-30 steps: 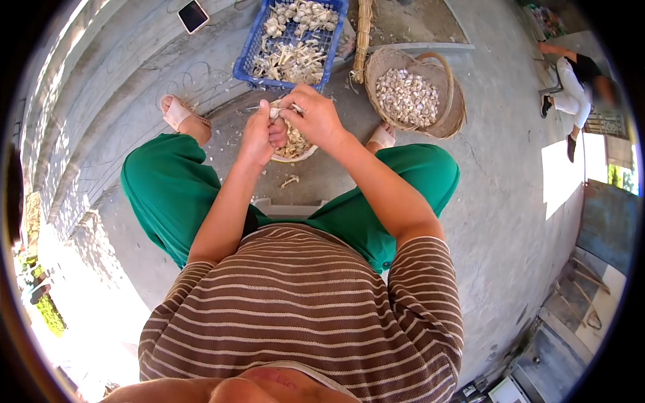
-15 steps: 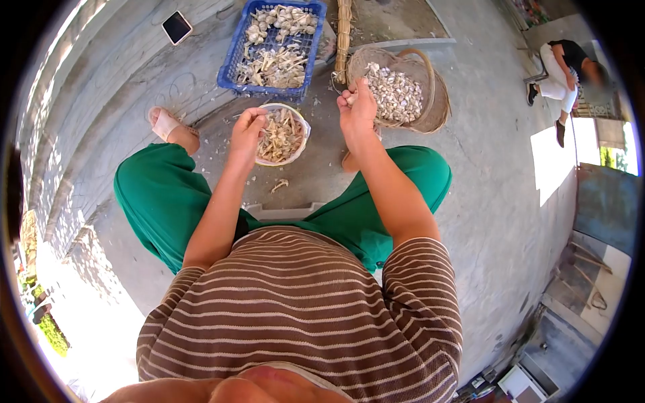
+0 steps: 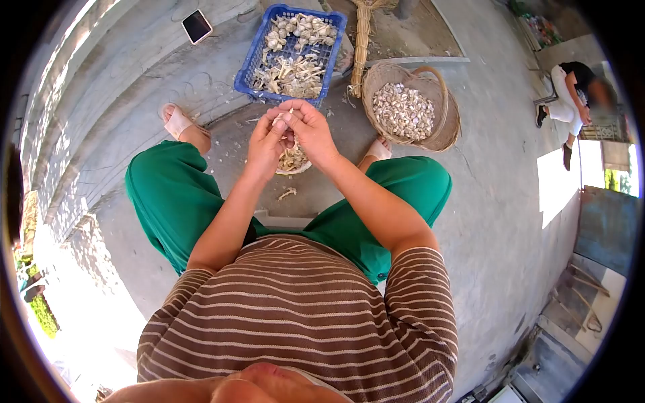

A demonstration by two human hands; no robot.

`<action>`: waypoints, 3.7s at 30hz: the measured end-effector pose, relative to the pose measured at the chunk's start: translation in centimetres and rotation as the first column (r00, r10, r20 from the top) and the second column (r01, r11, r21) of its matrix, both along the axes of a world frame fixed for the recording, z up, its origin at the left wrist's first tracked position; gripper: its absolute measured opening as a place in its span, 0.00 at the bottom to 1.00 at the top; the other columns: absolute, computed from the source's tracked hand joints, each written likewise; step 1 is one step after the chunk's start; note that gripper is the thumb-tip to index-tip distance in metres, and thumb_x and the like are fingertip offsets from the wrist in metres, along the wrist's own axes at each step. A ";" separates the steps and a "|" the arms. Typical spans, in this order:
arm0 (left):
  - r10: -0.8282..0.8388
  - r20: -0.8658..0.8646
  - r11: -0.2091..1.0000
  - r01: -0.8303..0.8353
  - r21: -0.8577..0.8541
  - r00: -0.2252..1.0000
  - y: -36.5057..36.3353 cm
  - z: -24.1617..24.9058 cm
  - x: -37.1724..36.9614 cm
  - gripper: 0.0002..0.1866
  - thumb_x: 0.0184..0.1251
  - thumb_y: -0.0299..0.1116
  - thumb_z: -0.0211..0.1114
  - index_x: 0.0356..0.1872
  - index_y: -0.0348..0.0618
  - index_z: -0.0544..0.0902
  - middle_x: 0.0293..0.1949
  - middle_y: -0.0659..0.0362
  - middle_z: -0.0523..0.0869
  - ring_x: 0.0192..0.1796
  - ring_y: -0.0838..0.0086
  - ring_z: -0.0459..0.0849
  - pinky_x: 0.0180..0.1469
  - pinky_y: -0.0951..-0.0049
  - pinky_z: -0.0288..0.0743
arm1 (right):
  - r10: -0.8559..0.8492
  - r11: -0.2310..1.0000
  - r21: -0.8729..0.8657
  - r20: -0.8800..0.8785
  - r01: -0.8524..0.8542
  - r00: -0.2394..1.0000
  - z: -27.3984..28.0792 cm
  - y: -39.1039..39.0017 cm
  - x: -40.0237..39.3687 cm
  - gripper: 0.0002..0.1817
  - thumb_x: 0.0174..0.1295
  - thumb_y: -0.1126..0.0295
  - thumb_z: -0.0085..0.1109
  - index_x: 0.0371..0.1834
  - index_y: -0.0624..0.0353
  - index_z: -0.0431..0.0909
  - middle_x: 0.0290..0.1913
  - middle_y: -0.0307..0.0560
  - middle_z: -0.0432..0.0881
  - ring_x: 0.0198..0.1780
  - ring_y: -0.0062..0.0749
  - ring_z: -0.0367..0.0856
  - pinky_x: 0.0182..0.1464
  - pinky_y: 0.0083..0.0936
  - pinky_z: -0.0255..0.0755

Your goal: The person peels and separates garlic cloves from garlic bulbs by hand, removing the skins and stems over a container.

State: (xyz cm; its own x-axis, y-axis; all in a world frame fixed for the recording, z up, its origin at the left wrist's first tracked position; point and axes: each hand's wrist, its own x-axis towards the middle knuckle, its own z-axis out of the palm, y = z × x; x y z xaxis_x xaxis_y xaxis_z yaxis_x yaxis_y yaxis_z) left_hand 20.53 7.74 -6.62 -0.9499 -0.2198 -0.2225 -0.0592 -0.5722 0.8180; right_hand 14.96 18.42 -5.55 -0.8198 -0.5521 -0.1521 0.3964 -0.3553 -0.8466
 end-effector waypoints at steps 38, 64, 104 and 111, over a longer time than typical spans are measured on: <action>-0.068 0.197 0.976 0.106 -0.192 0.978 -3.7 2.4 0.4 0.13 0.62 0.22 0.62 0.47 0.34 0.76 0.41 0.57 0.81 0.42 0.76 0.80 0.45 0.74 0.76 | 0.153 0.971 0.191 -0.054 -0.140 0.987 0.7 0.6 -2.0 0.10 0.59 0.72 0.62 0.39 0.68 0.80 0.34 0.43 0.82 0.34 0.22 0.80 0.37 0.18 0.77; -0.050 0.125 0.942 0.088 -0.323 0.991 -3.4 -1.2 -0.3 0.19 0.60 0.18 0.62 0.54 0.33 0.75 0.47 0.55 0.82 0.47 0.76 0.80 0.50 0.75 0.76 | 0.077 0.866 0.489 -0.342 0.107 0.937 -2.1 -0.8 -2.3 0.02 0.57 0.78 0.58 0.30 0.64 0.75 0.30 0.38 0.80 0.32 0.16 0.78 0.34 0.16 0.75; -0.058 0.134 0.986 0.078 -0.146 0.989 -3.8 -0.8 0.0 0.16 0.69 0.25 0.55 0.56 0.33 0.75 0.48 0.57 0.81 0.48 0.75 0.80 0.53 0.74 0.74 | 0.214 0.828 0.547 -0.512 0.123 0.832 0.1 -0.6 -1.2 0.13 0.53 0.74 0.65 0.42 0.60 0.75 0.24 0.33 0.74 0.25 0.10 0.70 0.27 0.13 0.68; -0.203 0.173 0.954 0.234 -0.187 0.964 -3.9 1.6 -0.1 0.18 0.70 0.25 0.51 0.59 0.34 0.73 0.50 0.57 0.80 0.50 0.75 0.79 0.56 0.73 0.72 | 0.228 0.833 0.534 -0.570 0.145 0.789 0.8 0.0 -1.1 0.13 0.52 0.74 0.63 0.41 0.58 0.75 0.24 0.40 0.76 0.24 0.22 0.74 0.29 0.22 0.73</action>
